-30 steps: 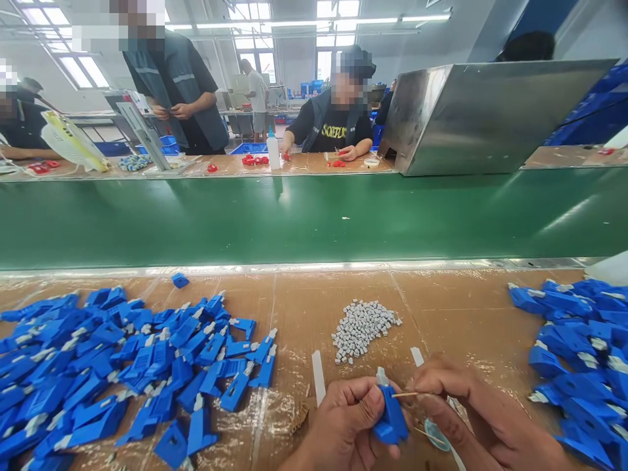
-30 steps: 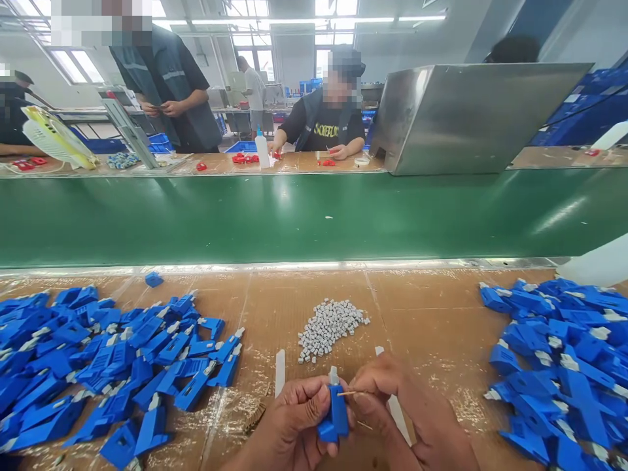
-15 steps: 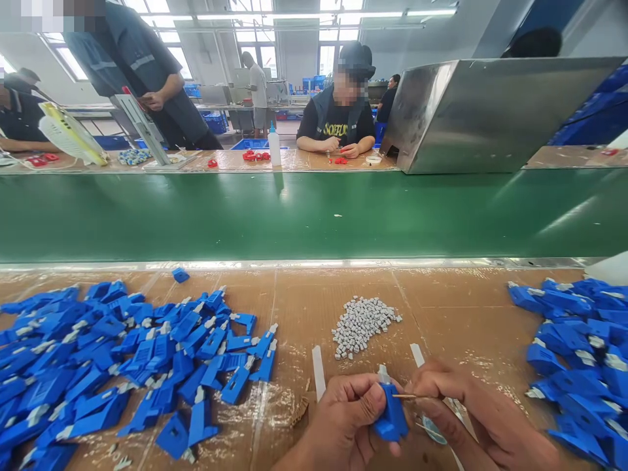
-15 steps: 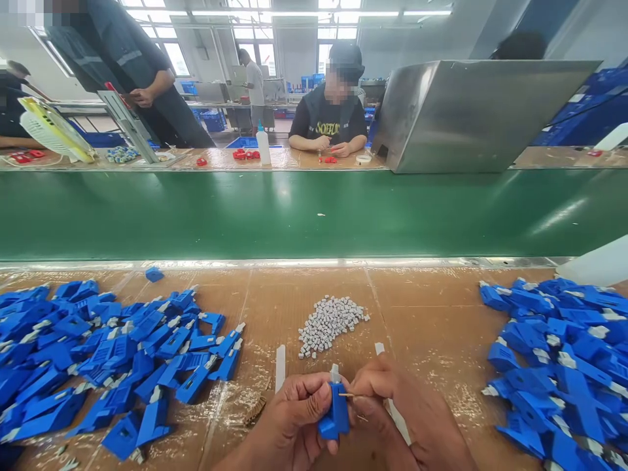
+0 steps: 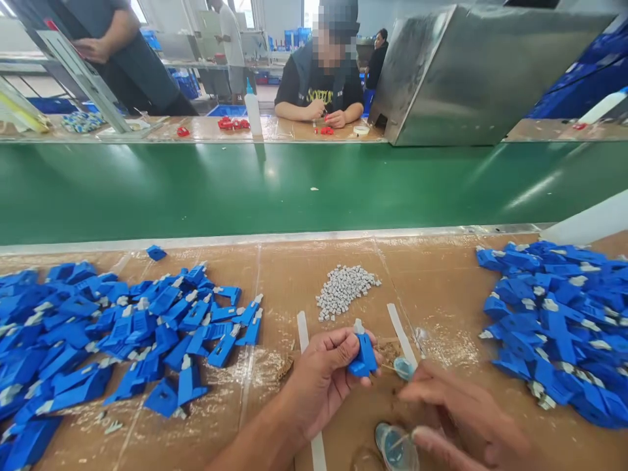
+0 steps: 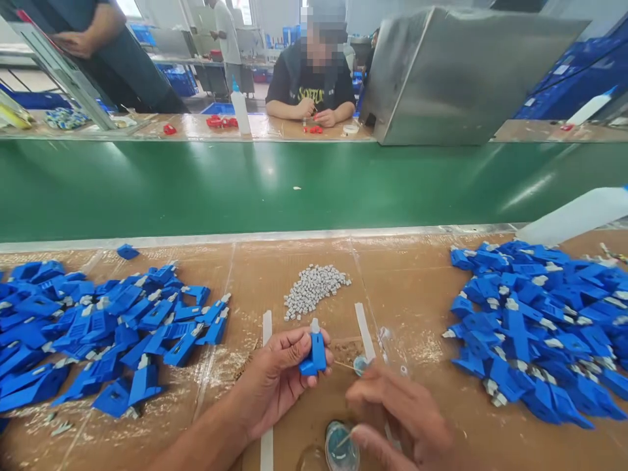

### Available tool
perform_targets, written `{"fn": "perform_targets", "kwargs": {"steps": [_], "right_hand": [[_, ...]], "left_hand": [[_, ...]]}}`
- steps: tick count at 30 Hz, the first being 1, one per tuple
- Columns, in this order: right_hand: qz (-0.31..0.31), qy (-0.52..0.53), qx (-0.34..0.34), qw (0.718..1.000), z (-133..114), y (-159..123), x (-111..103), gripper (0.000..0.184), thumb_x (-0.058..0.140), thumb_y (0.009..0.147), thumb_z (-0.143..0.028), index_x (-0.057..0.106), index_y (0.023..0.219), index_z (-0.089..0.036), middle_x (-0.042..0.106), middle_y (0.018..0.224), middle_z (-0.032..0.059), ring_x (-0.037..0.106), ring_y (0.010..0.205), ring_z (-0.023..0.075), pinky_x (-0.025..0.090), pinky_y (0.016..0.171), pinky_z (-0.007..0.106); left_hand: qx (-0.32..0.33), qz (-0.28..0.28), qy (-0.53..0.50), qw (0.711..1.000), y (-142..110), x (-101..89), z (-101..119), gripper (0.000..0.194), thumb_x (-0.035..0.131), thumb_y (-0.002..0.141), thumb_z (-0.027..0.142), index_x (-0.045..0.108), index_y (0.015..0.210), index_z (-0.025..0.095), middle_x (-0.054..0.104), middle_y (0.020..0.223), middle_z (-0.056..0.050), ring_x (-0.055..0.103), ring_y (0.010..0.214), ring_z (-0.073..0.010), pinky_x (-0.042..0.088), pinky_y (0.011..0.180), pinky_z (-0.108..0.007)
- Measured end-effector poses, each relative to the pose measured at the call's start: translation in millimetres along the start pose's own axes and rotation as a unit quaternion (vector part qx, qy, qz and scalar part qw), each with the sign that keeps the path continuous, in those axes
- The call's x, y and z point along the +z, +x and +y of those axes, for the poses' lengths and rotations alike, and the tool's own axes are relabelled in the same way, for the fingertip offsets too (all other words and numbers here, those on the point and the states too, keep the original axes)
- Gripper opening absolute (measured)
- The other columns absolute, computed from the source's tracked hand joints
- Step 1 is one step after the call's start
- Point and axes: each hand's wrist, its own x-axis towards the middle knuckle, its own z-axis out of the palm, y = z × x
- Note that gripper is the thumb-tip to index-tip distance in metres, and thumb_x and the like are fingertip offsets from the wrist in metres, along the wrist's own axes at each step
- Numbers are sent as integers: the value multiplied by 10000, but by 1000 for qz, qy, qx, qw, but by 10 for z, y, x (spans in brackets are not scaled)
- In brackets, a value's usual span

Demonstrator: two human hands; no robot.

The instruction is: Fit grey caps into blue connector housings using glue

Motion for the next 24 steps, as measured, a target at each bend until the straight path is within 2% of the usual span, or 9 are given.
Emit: {"fn": "perform_targets", "kwargs": {"steps": [3,6,9,14,21,24], "right_hand": [[44,-75,36,996,213,419,-138,176,598,1070,-406,720,1052,-281,750,859,21,708,739,218,571,673,323],[69,-141,11,988,434,936,-247,184,539,1059,-284,709,1013,-231,749,888,55,702,765,237,544,685,360],[68,-159,-8,985,582,1276,-225,214,515,1038,-216,723,986,-211,749,909,79,711,820,264,546,738,392],[42,-164,-23,985,654,1405,-124,261,465,1039,-200,725,1031,-191,728,972,113,707,892,282,554,801,424],[4,-123,-7,992,625,1473,-225,186,548,943,-172,641,797,-240,681,802,57,622,768,255,494,743,402],[0,-74,11,997,581,1480,-265,165,607,910,-208,618,750,-246,653,753,45,572,729,249,473,742,407]], "left_hand": [[6,2,0,1000,-1,0,-6,391,927,807,393,811,984,64,754,836,-110,720,712,-121,545,593,-149],[12,-1,0,1000,29,-49,-35,411,932,800,404,811,989,60,752,825,-115,723,705,-127,539,578,-155],[8,-8,-7,1000,65,-118,-69,427,942,781,423,809,973,67,754,798,-117,731,681,-141,520,539,-158],[-10,-20,-1,1000,70,-172,-79,359,886,858,389,803,1003,71,765,832,-118,743,713,-143,536,581,-170],[-5,-39,-21,999,131,-197,-134,459,973,725,457,803,934,85,757,799,-101,729,659,-142,506,535,-182],[1,-47,-9,999,134,-218,-150,438,944,772,454,807,961,84,761,821,-112,729,684,-139,517,582,-195]]}}
